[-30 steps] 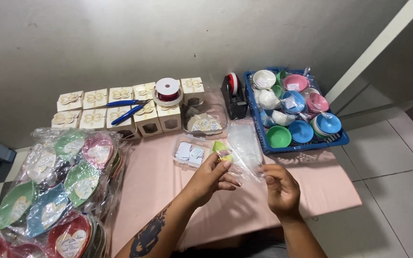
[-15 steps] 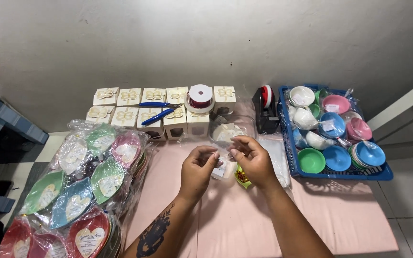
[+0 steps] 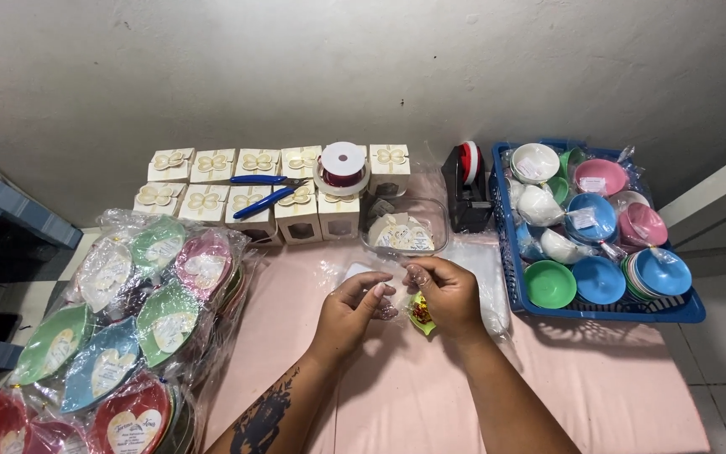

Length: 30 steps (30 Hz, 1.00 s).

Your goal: The person places small bowls into clear plastic bags, inserts a paper label, and seals the bags. The person handles a white bowl and a green bowl, placing each into a bag and adding a label before sealing.

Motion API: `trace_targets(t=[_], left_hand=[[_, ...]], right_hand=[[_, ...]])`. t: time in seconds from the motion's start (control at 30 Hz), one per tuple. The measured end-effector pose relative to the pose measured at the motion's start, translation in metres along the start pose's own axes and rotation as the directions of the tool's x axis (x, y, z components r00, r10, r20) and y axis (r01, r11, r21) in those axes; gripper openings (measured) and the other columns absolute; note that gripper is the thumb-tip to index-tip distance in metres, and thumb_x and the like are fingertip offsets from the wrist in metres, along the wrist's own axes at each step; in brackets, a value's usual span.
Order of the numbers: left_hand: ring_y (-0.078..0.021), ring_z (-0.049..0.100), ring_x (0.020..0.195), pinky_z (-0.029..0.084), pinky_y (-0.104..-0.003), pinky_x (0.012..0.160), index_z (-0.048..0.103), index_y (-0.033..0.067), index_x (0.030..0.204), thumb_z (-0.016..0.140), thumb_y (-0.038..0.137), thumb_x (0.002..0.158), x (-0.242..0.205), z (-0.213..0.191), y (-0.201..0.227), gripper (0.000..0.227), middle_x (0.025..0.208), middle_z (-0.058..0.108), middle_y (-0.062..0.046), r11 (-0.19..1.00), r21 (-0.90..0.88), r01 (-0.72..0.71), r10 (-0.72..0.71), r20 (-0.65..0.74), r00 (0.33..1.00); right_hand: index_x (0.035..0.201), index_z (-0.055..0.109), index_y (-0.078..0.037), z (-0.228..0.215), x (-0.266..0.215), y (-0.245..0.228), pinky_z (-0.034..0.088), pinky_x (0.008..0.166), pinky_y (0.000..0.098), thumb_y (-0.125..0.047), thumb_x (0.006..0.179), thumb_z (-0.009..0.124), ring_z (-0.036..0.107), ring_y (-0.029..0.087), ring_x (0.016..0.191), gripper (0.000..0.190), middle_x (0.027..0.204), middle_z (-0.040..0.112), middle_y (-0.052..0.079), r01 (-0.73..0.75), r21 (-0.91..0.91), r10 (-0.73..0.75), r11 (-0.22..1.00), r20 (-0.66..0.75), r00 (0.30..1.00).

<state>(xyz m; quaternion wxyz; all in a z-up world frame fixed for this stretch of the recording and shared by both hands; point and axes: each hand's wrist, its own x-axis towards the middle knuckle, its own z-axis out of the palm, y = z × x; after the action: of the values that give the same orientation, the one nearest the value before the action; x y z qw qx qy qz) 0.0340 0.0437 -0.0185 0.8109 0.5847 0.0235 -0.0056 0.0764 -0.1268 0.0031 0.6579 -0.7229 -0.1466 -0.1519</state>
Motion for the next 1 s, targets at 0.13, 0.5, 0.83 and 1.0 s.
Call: trace_targets(t=[0.13,0.5,0.83,1.0], left_hand=[[-0.0179,0.079,0.088,0.064,-0.039,0.081,0.086,0.0136,0.112,0.074,0.029,0.100,0.003,-0.002,-0.002,0.023,0.099,0.084,-0.012,0.967,0.249,-0.060,0.075,-0.054,0.996],[-0.0238,0.076,0.073,0.068,-0.039,0.064,0.084,-0.0009,0.108,0.069,0.013,0.103,0.006,-0.007,0.003,0.021,0.083,0.077,-0.021,0.920,0.206,-0.333,0.381,-0.273,0.884],[-0.0286,0.079,0.068,0.068,-0.036,0.054,0.084,0.0001,0.104,0.073,0.013,0.100,0.009,-0.010,-0.002,0.017,0.082,0.078,-0.017,0.815,0.320,-0.482,0.532,-0.087,0.842],[-0.0272,0.079,0.087,0.069,-0.040,0.072,0.074,-0.0011,0.125,0.051,0.018,0.109,0.006,-0.011,0.003,0.034,0.103,0.078,-0.019,0.899,0.122,-0.420,0.435,-0.140,0.890]], right_hand=[[0.098,0.082,0.001,-0.006,0.002,-0.001,0.060,0.069,0.0376,-0.004,0.096,0.074,0.070,0.018,0.068,0.010,0.073,0.078,0.016,-0.012,0.012,0.012,1.000,0.004,1.000],[0.108,0.073,0.003,0.001,-0.004,0.007,0.063,0.056,0.0266,-0.005,0.102,0.067,0.071,0.017,0.068,0.013,0.081,0.075,0.017,-0.187,0.180,0.188,0.966,0.014,0.982],[0.103,0.080,0.003,0.003,-0.001,0.021,0.059,0.058,0.0267,-0.003,0.094,0.078,0.069,0.015,0.070,0.010,0.083,0.075,0.016,-0.070,0.082,0.068,0.994,0.021,0.997],[0.111,0.077,0.005,0.001,0.000,0.024,0.064,0.070,0.0316,-0.003,0.100,0.069,0.075,0.020,0.074,0.015,0.087,0.079,0.021,-0.193,0.221,0.197,0.956,0.003,0.980]])
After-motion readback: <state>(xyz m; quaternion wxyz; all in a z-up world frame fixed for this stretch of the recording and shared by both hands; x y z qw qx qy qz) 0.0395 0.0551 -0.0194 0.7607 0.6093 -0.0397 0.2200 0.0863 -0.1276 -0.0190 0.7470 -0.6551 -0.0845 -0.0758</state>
